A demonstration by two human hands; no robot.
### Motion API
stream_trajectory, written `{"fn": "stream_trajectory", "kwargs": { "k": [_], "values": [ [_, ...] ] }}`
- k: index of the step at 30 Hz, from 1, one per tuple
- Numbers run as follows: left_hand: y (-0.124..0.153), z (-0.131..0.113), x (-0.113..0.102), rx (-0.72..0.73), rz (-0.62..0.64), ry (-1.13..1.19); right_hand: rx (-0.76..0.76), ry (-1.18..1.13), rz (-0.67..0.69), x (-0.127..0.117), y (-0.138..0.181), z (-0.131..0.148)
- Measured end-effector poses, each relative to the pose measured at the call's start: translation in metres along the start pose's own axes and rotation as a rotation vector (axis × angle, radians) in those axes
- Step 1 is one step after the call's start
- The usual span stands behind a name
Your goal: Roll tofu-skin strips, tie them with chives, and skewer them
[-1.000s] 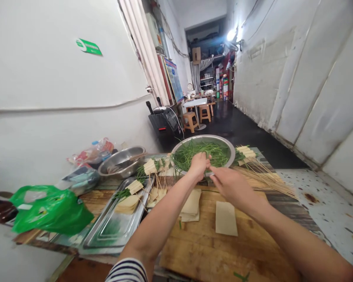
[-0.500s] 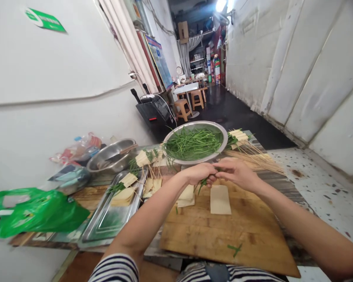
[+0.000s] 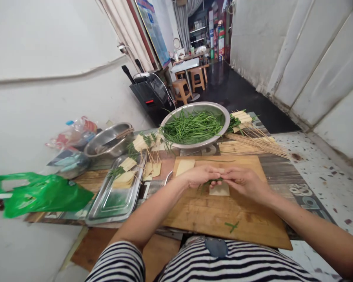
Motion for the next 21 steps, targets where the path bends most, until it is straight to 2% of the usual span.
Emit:
{"fn": "stream_trajectory", "kwargs": {
  "k": [3,5,7,9,11,15,21],
  "values": [
    [0.013,-0.001,-0.019,0.125,-0.277,-0.263,0.002,0.011,-0.035,0.004,0.008,0.0],
    [0.023,-0.008,-0.021,0.295,-0.395,-0.44,-0.028,0.025,-0.037,0.009,0.012,0.002],
    [0.033,-0.016,-0.013,0.496,-0.44,-0.611,-0.061,0.049,-0.023,0.014,0.016,0.002],
    [0.038,-0.019,0.002,0.67,-0.41,-0.752,-0.077,0.08,-0.004,0.018,0.019,0.0],
    [0.039,-0.018,0.014,0.784,-0.356,-0.858,-0.089,0.126,-0.001,0.02,0.022,-0.001],
    [0.038,-0.012,0.023,0.832,-0.379,-1.014,-0.103,0.206,-0.005,0.021,0.026,-0.001],
    [0.037,-0.004,0.021,0.73,-0.454,-1.069,-0.113,0.342,0.077,0.029,0.03,0.002]
  ]
}}
Point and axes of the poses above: each hand's wrist, its own y-axis away from the middle knuckle, its own x-axis out of the palm, z = x × y, the point moved 10 cm from there along -y, towards the middle knuckle, and after that the axes turned 1 degree about y, right-handed, at the moved point
